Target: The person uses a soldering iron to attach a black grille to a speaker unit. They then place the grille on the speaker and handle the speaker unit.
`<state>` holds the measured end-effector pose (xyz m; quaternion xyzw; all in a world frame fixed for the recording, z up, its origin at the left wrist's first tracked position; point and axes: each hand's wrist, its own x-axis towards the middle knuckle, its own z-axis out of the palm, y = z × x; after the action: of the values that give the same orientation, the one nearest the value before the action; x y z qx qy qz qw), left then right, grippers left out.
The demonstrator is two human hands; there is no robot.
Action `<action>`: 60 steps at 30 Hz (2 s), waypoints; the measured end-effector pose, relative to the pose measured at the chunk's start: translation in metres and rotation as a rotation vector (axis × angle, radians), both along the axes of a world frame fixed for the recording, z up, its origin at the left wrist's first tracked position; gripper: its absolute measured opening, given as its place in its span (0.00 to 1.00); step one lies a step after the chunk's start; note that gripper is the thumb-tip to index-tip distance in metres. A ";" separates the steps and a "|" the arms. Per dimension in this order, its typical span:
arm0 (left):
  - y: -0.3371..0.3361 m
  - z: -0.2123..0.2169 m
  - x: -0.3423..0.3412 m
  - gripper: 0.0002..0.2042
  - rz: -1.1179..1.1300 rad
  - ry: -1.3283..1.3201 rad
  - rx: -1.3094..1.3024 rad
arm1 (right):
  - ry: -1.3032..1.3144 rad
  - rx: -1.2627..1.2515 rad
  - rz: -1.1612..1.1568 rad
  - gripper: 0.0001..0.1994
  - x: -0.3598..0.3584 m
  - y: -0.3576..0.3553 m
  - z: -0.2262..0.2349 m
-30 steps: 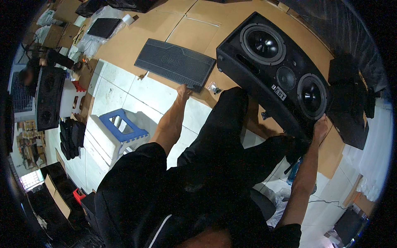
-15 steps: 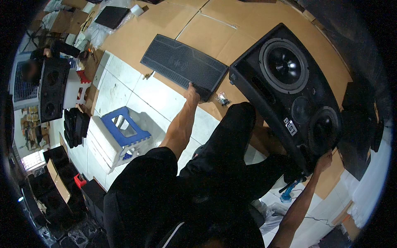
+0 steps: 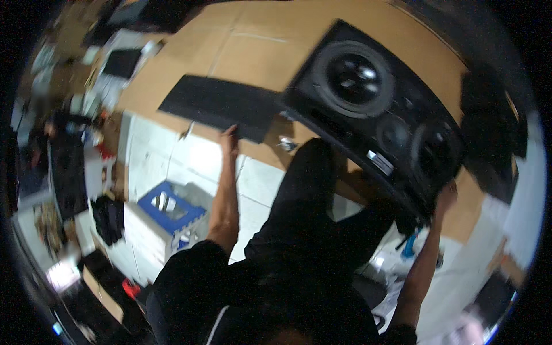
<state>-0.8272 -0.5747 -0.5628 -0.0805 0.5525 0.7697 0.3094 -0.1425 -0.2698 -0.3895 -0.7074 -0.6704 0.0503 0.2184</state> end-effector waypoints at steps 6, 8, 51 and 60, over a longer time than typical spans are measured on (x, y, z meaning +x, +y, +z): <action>-0.063 0.112 -0.056 0.12 -0.036 0.048 -0.074 | -0.088 -0.271 -0.230 0.25 -0.091 -0.024 0.078; -0.106 0.154 -0.080 0.19 -0.062 0.076 -0.047 | -0.054 -0.295 -0.229 0.26 -0.091 -0.021 0.074; 0.434 0.379 0.171 0.21 -2.111 1.388 0.013 | 0.952 -0.175 -0.443 0.26 -0.062 -0.164 0.140; 0.468 0.298 0.146 0.22 -2.185 1.130 -0.038 | 0.847 -0.216 -0.423 0.26 -0.069 -0.122 0.127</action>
<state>-0.6815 -0.1066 -0.2647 0.7642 0.3973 0.0250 0.5075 -0.2117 -0.3917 -0.2626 -0.7641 -0.3549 0.3579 0.4027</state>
